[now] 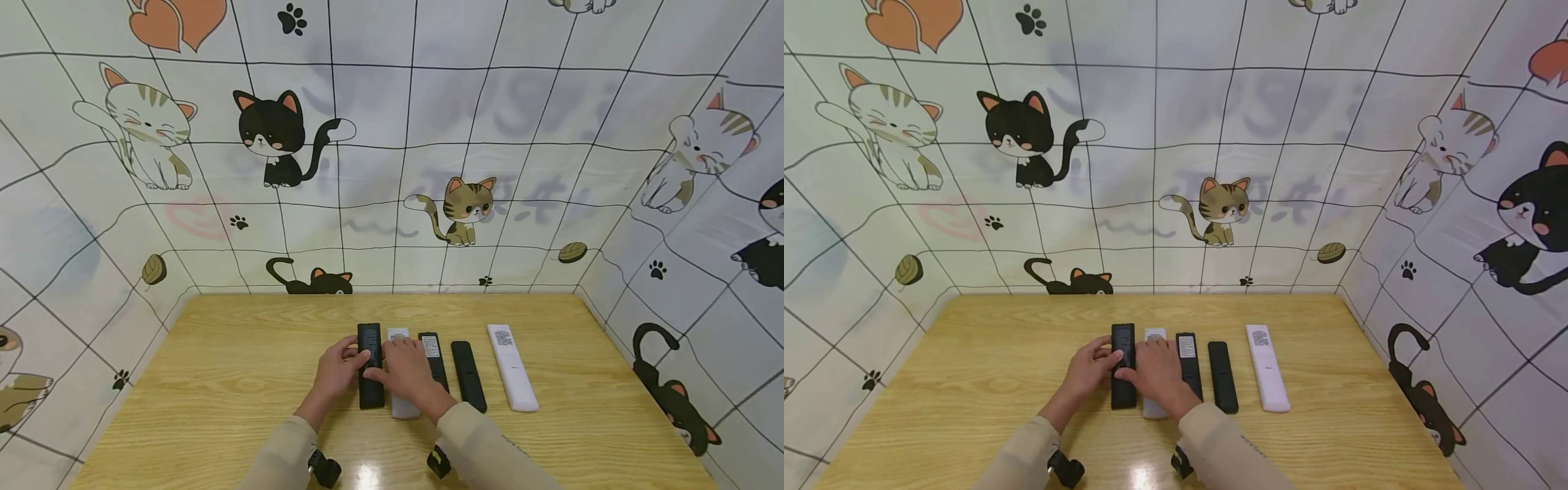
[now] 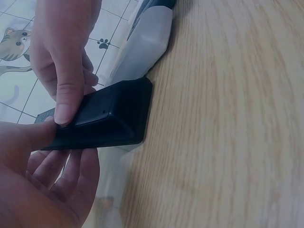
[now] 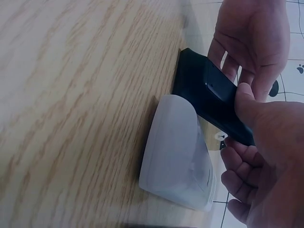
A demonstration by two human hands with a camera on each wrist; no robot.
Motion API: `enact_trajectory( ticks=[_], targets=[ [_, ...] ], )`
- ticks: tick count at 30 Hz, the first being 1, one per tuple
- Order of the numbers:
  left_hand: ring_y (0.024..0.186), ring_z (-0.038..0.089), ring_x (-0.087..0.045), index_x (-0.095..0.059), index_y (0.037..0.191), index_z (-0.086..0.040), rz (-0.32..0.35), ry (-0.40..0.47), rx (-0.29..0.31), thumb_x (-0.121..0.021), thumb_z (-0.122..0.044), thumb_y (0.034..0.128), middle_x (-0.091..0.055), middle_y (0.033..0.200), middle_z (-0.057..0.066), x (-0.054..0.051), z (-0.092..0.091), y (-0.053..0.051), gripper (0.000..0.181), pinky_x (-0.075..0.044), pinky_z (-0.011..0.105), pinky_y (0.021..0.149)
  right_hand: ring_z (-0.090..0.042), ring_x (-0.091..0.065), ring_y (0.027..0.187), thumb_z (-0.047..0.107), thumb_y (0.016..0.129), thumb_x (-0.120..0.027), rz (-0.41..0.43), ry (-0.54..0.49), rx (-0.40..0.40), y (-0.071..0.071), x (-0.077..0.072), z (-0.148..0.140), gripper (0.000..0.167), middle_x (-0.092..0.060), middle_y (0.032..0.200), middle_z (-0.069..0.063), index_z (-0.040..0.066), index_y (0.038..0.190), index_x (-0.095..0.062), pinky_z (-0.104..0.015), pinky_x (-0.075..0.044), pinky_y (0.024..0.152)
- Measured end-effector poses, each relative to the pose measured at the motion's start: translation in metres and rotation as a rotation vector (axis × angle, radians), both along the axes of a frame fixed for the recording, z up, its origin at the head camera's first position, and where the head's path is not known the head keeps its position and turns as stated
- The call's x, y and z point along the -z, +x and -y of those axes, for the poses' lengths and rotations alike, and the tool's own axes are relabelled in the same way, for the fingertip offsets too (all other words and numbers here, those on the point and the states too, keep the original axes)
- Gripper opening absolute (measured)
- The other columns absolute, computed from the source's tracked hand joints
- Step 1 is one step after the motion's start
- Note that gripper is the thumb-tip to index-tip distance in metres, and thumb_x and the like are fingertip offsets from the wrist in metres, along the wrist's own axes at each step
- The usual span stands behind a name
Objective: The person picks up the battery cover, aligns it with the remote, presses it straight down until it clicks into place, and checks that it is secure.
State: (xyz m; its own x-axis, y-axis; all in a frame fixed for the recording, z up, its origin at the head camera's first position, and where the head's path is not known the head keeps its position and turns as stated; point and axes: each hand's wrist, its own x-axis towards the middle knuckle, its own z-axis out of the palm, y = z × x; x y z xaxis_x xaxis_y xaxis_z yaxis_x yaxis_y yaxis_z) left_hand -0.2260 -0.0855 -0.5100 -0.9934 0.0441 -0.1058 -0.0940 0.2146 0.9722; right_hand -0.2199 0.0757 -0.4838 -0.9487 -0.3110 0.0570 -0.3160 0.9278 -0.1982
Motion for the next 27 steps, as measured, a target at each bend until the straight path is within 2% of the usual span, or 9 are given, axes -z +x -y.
enact_trajectory(
  ticks=[2,5,10,22,27],
  targets=[
    [0.086,0.018,-0.068,-0.056,0.135,-0.009,0.002,0.002,-0.002,-0.066,-0.021,0.0938,-0.07,0.109,0.017,0.0002,0.0001,-0.0004,0.044,-0.059,0.034,0.066,-0.024,-0.056,0.096,0.064,0.085,-0.059,-0.006,0.011,-0.003,0.0002,-0.0001,0.0006,0.051,-0.058,0.085,0.0,0.014,0.097,-0.062,-0.044,-0.039,0.091],
    [0.086,0.018,-0.068,-0.056,0.134,-0.008,-0.003,-0.001,0.001,-0.066,-0.021,0.0936,-0.07,0.109,0.017,0.0006,0.0003,-0.0009,0.044,-0.059,0.034,0.066,-0.027,-0.056,0.106,0.064,0.085,-0.059,-0.009,0.027,-0.01,0.0008,-0.0003,0.0013,0.058,-0.063,0.098,-0.006,0.01,0.106,-0.063,-0.045,-0.039,0.096],
    [0.087,0.019,-0.068,-0.056,0.135,-0.008,-0.006,-0.025,0.005,-0.066,-0.023,0.0937,-0.07,0.11,0.017,0.0008,0.0008,-0.0012,0.045,-0.059,0.034,0.067,-0.029,-0.052,0.115,0.065,0.085,-0.058,-0.007,0.061,-0.022,0.0022,0.0009,0.0016,0.068,-0.062,0.115,-0.011,0.006,0.12,-0.059,-0.047,-0.037,0.1],
    [0.087,0.019,-0.068,-0.056,0.134,-0.009,-0.007,-0.037,0.015,-0.065,-0.025,0.0942,-0.071,0.11,0.017,0.0021,0.0004,-0.0013,0.044,-0.059,0.036,0.068,-0.028,-0.051,0.114,0.065,0.084,-0.059,0.012,0.058,-0.028,0.0035,0.001,-0.0002,0.069,-0.06,0.115,-0.01,0.007,0.122,-0.058,-0.047,-0.037,0.1],
    [0.087,0.018,-0.068,-0.056,0.135,-0.009,0.0,-0.028,0.017,-0.065,-0.024,0.0942,-0.07,0.11,0.017,0.0011,0.0007,-0.0009,0.044,-0.059,0.036,0.068,-0.026,-0.053,0.106,0.065,0.085,-0.058,-0.006,0.069,-0.019,0.0047,-0.0001,-0.0001,0.062,-0.061,0.103,-0.006,0.011,0.114,-0.061,-0.045,-0.038,0.095]
  ],
)
